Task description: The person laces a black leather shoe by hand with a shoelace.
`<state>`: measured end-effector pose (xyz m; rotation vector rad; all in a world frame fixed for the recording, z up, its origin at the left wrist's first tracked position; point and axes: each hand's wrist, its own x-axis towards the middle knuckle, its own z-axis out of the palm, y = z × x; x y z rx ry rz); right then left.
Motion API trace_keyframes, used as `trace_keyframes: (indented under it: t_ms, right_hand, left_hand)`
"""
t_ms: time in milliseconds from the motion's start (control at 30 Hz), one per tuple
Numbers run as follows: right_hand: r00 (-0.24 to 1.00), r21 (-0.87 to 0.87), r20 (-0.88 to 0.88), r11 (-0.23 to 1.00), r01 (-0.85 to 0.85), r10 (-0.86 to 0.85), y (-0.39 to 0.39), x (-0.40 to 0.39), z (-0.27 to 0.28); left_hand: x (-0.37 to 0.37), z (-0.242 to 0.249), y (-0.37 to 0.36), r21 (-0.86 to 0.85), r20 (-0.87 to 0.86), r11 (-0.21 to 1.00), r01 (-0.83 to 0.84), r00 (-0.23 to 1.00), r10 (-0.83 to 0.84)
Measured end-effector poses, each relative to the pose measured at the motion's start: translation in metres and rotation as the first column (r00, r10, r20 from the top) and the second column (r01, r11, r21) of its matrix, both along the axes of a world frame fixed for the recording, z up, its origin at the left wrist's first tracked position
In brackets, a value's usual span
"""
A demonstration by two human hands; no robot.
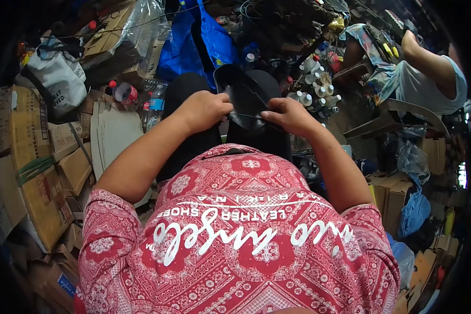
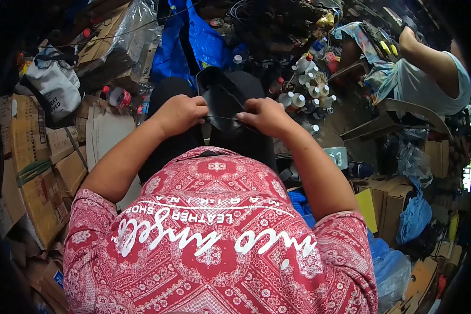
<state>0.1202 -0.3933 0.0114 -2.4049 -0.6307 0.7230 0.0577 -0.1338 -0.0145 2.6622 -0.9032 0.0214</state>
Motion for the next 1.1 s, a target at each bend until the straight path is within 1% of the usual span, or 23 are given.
trace_keyframes:
  t_ms: [33,67,133,167,233,267,333,367,400,433,467,533,600,667,700,733,767,800,833,967,1033,1067,1100]
  right_hand:
    - [0.999,0.105,0.011,0.994,0.034,-0.035,-0.005,-0.003,-0.008]
    - [0.999,0.103,0.008,0.994,0.034,-0.035,-0.009,-0.004,-0.014]
    - [0.992,0.161,-0.109,0.984,0.08,-0.062,-0.014,-0.006,-0.015]
    - [0.992,0.161,-0.111,0.984,0.08,-0.062,-0.011,-0.006,-0.012]
    - [1.0,0.044,0.01,0.999,-0.013,0.012,-0.003,-0.003,-0.008]
    - [1.0,0.048,0.01,0.999,-0.012,0.012,0.001,0.0,-0.005]
    - [0.997,-0.074,0.032,0.995,-0.074,0.076,0.008,0.006,-0.002]
    - [0.997,-0.073,0.027,0.995,-0.073,0.075,0.009,0.007,-0.004]
    - [0.996,-0.056,0.036,0.995,-0.085,0.087,0.011,0.008,-0.006]
    - [0.994,-0.038,0.044,0.994,-0.098,0.1,0.011,0.008,-0.008]
    - [0.994,-0.039,0.039,0.994,-0.099,0.1,0.011,0.007,-0.011]
    - [0.997,0.075,0.077,0.997,-0.034,0.029,0.01,0.004,-0.021]
    - [0.998,0.111,0.055,0.993,-0.026,0.02,0.011,0.0,-0.022]
    - [0.999,0.148,0.031,0.989,-0.011,0.006,0.014,-0.001,-0.017]
    - [0.999,0.053,0.045,0.998,-0.026,0.024,0.016,0.001,-0.01]
    - [0.998,-0.041,0.056,0.998,-0.041,0.043,0.018,0.002,-0.007]
    - [0.998,-0.04,0.049,0.998,-0.04,0.042,0.017,0.002,-0.009]
    - [1.0,0.007,0.012,1.0,-0.018,0.018,0.016,0.003,-0.011]
    - [1.0,0.052,-0.025,0.999,0.006,-0.005,0.014,0.003,-0.013]
    - [0.997,0.124,-0.073,0.992,-0.001,0.01,0.005,0.003,-0.017]
    - [0.999,0.184,-0.005,0.982,-0.031,0.033,0.001,0.003,-0.018]
    - [0.999,0.185,-0.011,0.982,-0.028,0.031,0.0,0.002,-0.018]
    - [0.998,0.18,0.046,0.982,-0.05,0.043,0.0,0.001,-0.017]
  left_hand:
    - [0.0,-0.002,-0.006,0.044,0.087,0.999,-0.002,0.996,-0.002]
    - [0.0,-0.004,-0.009,0.089,0.172,0.996,-0.004,0.985,-0.011]
    - [-0.001,-0.006,-0.013,0.13,0.214,0.992,0.003,0.976,-0.031]
    - [-0.003,-0.006,-0.013,0.174,0.254,0.985,0.008,0.966,-0.053]
    - [-0.006,-0.005,-0.014,0.224,0.292,0.974,0.014,0.953,-0.081]
    - [-0.008,-0.004,-0.013,0.21,0.265,0.978,-0.015,0.963,-0.042]
    - [-0.015,0.002,-0.011,0.197,0.232,0.98,-0.043,0.973,-0.004]
    - [-0.019,0.008,-0.007,0.027,0.138,0.995,-0.099,0.986,0.094]
    - [-0.023,0.015,-0.003,-0.137,0.027,0.976,-0.171,0.984,0.176]
    - [-0.023,0.023,0.004,-0.22,-0.107,0.946,-0.237,0.97,0.218]
    - [-0.022,0.024,0.013,-0.22,-0.111,0.946,-0.239,0.969,0.219]
    - [-0.017,0.022,0.03,-0.378,-0.233,0.831,-0.408,0.911,0.341]
    - [-0.017,0.024,0.033,-0.353,-0.236,0.826,-0.439,0.896,0.376]
    - [-0.017,0.021,0.026,-0.35,-0.235,0.856,-0.381,0.92,0.314]
    - [-0.019,0.014,0.022,-0.326,-0.216,0.883,-0.338,0.936,0.278]
    - [-0.02,0.013,0.015,-0.324,-0.221,0.883,-0.339,0.935,0.278]
    - [-0.022,0.012,0.008,-0.279,-0.154,0.916,-0.288,0.955,0.253]
    - [-0.022,0.011,0.003,-0.232,-0.088,0.943,-0.237,0.971,0.223]
    - [-0.019,0.006,0.001,-0.199,-0.069,0.957,-0.211,0.977,0.201]
    - [-0.013,-0.002,0.004,-0.114,-0.056,0.978,-0.177,0.984,0.171]
    - [-0.012,-0.004,0.002,-0.063,0.084,0.987,-0.147,0.985,0.152]
    - [-0.01,-0.004,0.0,-0.061,0.079,0.988,-0.145,0.986,0.149]
    - [-0.007,-0.005,-0.001,-0.033,0.113,0.99,-0.14,0.983,0.143]
